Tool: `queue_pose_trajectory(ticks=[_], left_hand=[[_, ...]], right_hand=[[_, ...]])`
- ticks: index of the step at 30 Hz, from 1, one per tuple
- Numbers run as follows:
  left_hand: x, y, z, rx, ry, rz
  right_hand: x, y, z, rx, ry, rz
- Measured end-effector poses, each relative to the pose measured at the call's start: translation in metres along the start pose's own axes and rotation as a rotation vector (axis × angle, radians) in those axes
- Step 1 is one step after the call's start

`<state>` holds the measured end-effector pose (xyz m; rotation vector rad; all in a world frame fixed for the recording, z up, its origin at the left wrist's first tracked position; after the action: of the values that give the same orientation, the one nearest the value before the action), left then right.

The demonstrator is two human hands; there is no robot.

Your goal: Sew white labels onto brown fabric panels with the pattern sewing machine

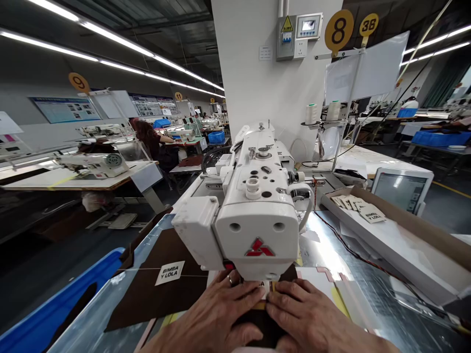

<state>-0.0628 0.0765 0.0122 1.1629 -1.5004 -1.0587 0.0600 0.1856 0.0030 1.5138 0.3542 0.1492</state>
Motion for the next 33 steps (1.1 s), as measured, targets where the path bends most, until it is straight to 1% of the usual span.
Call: queue_pose_trajectory(ticks=[1,3,5,6,9,12,16,19,22,26,30,33], left_hand=[[0.001,-0.002,0.001,-0.002,0.004,-0.001],[0.001,-0.006,0.002,-0.015,0.007,-0.008],[0.001,-0.007,0.002,-0.044,0.008,-0.023],[0.001,-0.007,0.003,-0.062,0.007,-0.030],[0.002,-0.009,0.004,-0.117,0.016,-0.018],[0.004,-0.014,0.004,-0.158,0.029,0.010],[0.006,-0.019,0.005,-0.167,0.027,-0.008],[0.004,-0.022,0.008,-0.152,0.037,0.009],[0.003,-0.024,0.007,-0.171,0.039,0.028],[0.005,-0.026,0.007,-0.191,0.055,0.009],[0.002,-0.029,0.009,-0.190,0.050,-0.011],[-0.001,-0.028,0.010,-0.179,0.062,-0.021]], right_hand=[[0.001,0.001,0.001,0.009,0.003,-0.010],[0.008,0.004,0.002,0.053,0.015,-0.081],[0.018,0.006,0.004,0.119,0.021,-0.148],[0.025,0.006,0.004,0.150,0.021,-0.161],[0.042,0.005,-0.001,0.196,-0.017,-0.135],[0.052,0.010,-0.006,0.162,-0.074,-0.114],[0.051,0.024,-0.004,0.108,-0.122,-0.089],[0.049,0.031,-0.003,0.066,-0.160,-0.075],[0.048,0.027,-0.004,0.015,-0.163,-0.072],[0.050,0.016,-0.010,-0.056,-0.187,-0.047],[0.053,0.014,-0.013,-0.101,-0.212,-0.026],[0.053,0.013,-0.013,-0.096,-0.225,-0.010]])
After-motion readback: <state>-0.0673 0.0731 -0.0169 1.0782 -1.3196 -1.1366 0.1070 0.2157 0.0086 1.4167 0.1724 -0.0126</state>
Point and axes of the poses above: each hand's wrist, its own x-axis away from the middle knuckle, its own y-axis out of the back of the hand, z = x × y, the point moved 7 cm from there along -x, towards the middle knuckle, and after that the axes turned 15 degrees about z, right-handed, at the moved point
